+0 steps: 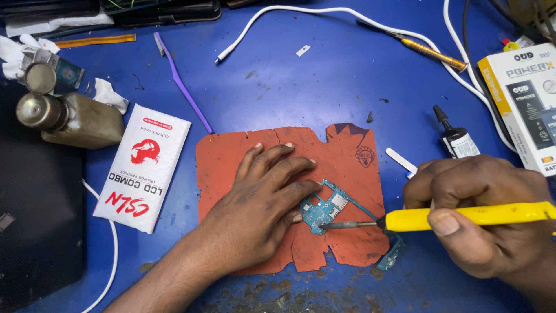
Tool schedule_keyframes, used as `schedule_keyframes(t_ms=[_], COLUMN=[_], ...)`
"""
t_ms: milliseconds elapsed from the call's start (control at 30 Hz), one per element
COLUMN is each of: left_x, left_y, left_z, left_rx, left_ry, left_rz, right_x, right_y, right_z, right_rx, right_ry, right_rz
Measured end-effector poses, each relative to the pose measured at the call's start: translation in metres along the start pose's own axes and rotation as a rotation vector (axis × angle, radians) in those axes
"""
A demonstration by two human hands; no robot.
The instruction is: The person uses a soldering iron to apply heat to a small blue circuit board placed on a red mat. The left hand stabilizes the board while the right hand moves the soldering iron across different points on the board. The clip ends with a brief wider view of the workbench.
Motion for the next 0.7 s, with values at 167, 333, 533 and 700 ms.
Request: schedule_keyframes(t_ms=[167,333,533,700], left_x=[-0.002,-0.004,0.0,0.005], left_y=[0.001,0.004,0.002,-0.002], left_z=[-0.001,-0.002,-0.002,-0.002], left_rx=[-0.007,-0.009,-0.013,-0.011], left_ry=[-0.002,-0.005,-0.011,-0.009], left_rz=[0.0,-0.006,-0.007,-0.008], right_x=[0.003,0.007,-0.001,-0.004], right_y=[0.001,-0.002,-0.003,-0.005], right_z=[-0.002,0.003,0.001,0.001], right_rx=[-0.003,0.022,0.02,0.026], right_ry=[0.0,0.03,-0.082,-0.031], right_rz=[-0.018,0.012,-0.058,-0.026])
Point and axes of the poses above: each hand's wrist, its own z-axis towards the middle knuckle, its own y-axis out of the back of the hand, x = y × z, the point moved 10 cm from there along z, towards the middle knuckle, and after that the axes turned 11 degrees about x, right-handed, at the moved point
